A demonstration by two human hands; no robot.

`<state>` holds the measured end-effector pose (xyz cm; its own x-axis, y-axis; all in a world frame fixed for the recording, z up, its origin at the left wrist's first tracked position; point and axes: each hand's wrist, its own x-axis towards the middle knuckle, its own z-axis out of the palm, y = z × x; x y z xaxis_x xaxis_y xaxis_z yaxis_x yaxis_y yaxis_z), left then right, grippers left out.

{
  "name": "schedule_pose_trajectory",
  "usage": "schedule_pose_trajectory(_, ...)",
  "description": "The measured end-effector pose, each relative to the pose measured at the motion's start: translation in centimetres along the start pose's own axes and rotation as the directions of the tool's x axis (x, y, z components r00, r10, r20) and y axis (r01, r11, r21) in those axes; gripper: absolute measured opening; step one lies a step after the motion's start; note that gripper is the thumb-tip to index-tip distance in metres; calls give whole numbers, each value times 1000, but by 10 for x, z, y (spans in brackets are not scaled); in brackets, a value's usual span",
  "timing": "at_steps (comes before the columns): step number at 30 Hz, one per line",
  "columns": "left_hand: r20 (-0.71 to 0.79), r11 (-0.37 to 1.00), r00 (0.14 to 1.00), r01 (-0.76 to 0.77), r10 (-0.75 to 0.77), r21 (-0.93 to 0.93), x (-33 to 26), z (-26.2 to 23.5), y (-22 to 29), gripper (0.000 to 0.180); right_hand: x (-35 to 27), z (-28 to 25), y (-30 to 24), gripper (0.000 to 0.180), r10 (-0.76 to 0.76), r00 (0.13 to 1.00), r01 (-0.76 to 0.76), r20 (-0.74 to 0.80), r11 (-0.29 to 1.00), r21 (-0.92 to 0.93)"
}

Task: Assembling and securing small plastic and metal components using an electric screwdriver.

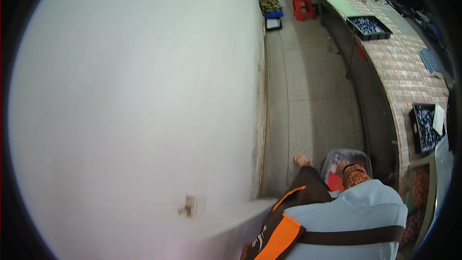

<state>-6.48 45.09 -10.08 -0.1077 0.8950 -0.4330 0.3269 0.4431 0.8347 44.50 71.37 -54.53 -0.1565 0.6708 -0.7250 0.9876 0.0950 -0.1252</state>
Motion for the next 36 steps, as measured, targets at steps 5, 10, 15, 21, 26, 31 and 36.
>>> schedule_pose_trajectory(5,-17,992,996,-89,91,89,178,-11,102,30,104,-122,24,45,259,965,-236,-33,919,315)
schedule_pose_trajectory(10,-25,990,999,-45,49,135,290,3,178,30,148,-287,-33,36,-205,972,218,113,967,-128)
schedule_pose_trajectory(15,69,987,997,-39,29,154,416,40,245,30,166,-432,-80,29,-515,851,516,104,783,-346)
schedule_pose_trajectory(21,113,960,983,113,-145,257,493,34,286,30,92,-632,-99,30,-833,480,867,-276,499,2)
schedule_pose_trajectory(26,269,990,962,-87,55,110,658,61,417,26,90,-739,-43,30,-859,489,866,-153,499,-34)
schedule_pose_trajectory(31,470,955,847,-295,248,27,807,101,514,25,178,-747,56,24,-442,741,486,-505,872,-50)
schedule_pose_trajectory(36,739,933,650,-349,176,85,936,171,604,32,181,-781,130,26,32,875,227,-484,855,466)
